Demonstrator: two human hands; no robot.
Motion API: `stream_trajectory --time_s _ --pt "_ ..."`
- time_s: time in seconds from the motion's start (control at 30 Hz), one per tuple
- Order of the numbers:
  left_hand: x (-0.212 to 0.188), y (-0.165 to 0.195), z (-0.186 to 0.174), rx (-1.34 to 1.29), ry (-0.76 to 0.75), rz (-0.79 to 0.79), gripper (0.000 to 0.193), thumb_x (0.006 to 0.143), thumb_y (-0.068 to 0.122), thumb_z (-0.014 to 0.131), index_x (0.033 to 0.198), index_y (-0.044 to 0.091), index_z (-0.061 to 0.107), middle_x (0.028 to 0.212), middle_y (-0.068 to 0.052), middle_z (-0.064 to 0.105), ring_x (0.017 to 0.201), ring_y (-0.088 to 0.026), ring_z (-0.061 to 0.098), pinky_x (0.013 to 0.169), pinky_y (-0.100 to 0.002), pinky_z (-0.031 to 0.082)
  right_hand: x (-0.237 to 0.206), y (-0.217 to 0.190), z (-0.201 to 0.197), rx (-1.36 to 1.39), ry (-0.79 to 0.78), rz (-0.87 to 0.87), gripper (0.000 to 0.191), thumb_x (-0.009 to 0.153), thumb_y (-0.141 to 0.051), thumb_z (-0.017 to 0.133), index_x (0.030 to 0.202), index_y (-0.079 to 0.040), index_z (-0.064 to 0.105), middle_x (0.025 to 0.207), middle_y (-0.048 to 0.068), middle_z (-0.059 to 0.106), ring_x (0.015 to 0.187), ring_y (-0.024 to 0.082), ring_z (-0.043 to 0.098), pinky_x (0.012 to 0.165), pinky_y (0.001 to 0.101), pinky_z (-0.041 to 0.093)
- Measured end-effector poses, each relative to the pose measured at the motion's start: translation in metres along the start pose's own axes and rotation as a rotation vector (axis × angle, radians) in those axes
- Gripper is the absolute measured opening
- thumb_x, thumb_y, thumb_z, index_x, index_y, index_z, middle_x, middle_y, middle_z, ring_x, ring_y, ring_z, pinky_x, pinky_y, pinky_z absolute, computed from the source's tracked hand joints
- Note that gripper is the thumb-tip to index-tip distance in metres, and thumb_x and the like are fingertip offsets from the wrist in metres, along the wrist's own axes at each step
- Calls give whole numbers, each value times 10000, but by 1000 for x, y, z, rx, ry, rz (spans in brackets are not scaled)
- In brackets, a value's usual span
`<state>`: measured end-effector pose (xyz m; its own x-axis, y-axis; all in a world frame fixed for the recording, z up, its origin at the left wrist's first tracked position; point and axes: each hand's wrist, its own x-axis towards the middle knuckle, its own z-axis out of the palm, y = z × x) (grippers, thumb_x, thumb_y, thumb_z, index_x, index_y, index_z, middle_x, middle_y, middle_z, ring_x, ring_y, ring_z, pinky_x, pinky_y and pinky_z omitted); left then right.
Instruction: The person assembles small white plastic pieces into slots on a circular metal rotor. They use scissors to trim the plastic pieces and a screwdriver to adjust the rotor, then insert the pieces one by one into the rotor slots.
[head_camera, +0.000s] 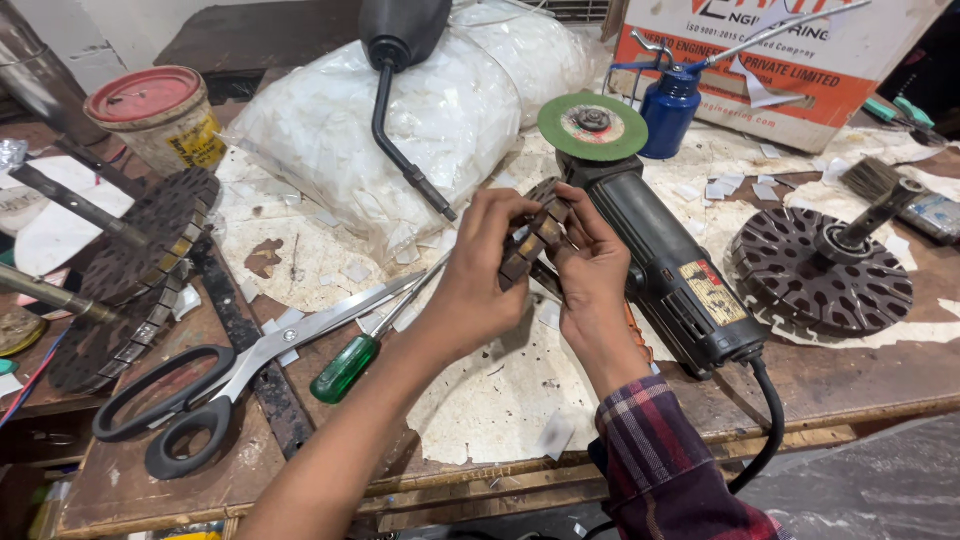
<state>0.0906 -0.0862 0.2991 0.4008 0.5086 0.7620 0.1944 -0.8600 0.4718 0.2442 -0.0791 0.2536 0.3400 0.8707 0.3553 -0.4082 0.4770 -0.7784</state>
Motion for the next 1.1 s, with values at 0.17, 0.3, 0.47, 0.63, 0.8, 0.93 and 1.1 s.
stream_trajectory --time_s 0.17,0.3,0.47,0.63,0.8,0.93,1.1 --pt "11 8 -7 -32 2 -38 571 752 -102 636 1291 9 487 1293 -194 493 1245 -375 559 1065 -417 471 6 -9 15 -69 121 -12 616 816 320 479 1297 -22 654 1286 89 681 1170 148 662 965 270 571" --pt "17 11 -15 -68 -19 -121 607 754 -99 630 1326 5 455 1264 -188 498 1204 -353 583 1060 -408 476 13 -19 21 -119 108 18 543 859 291 491 1281 -7 658 1266 89 684 1142 147 666 954 276 575" --pt "15 11 -20 -26 7 -71 645 731 -112 639 1339 2 454 1303 -208 476 1269 -385 528 1087 -436 447 10 -18 30 -124 124 -8 555 857 282 511 1287 -35 661 1250 77 693 1134 141 672 973 277 580" --pt "-5 13 -10 10 67 -81 811 702 -140 595 1450 6 318 1373 -240 407 1337 -418 453 1157 -503 397 -8 -16 36 -174 67 37 595 911 236 464 1376 -104 612 1304 71 664 1143 148 655 953 296 570" --pt "-24 21 18 154 206 -118 836 801 -108 631 1510 24 209 1440 -285 326 1390 -477 382 1178 -594 369 -37 -15 27 -281 -130 -29 826 811 160 337 1545 -220 348 1530 -2 468 1288 127 552 1093 273 453" --pt "-28 29 42 248 299 -162 817 837 -70 649 1516 29 206 1438 -291 319 1347 -483 373 1111 -631 359 -58 -14 18 -207 -87 206 472 1071 -227 418 1516 -73 451 1480 102 542 1327 184 544 1126 351 416" --pt "-33 34 47 316 344 -113 830 898 22 681 1547 29 164 1466 -286 299 1385 -486 337 1145 -648 304 -71 -17 15 -20 -150 188 699 1061 -557 335 1559 -68 370 1504 104 502 1389 198 494 1165 366 389"
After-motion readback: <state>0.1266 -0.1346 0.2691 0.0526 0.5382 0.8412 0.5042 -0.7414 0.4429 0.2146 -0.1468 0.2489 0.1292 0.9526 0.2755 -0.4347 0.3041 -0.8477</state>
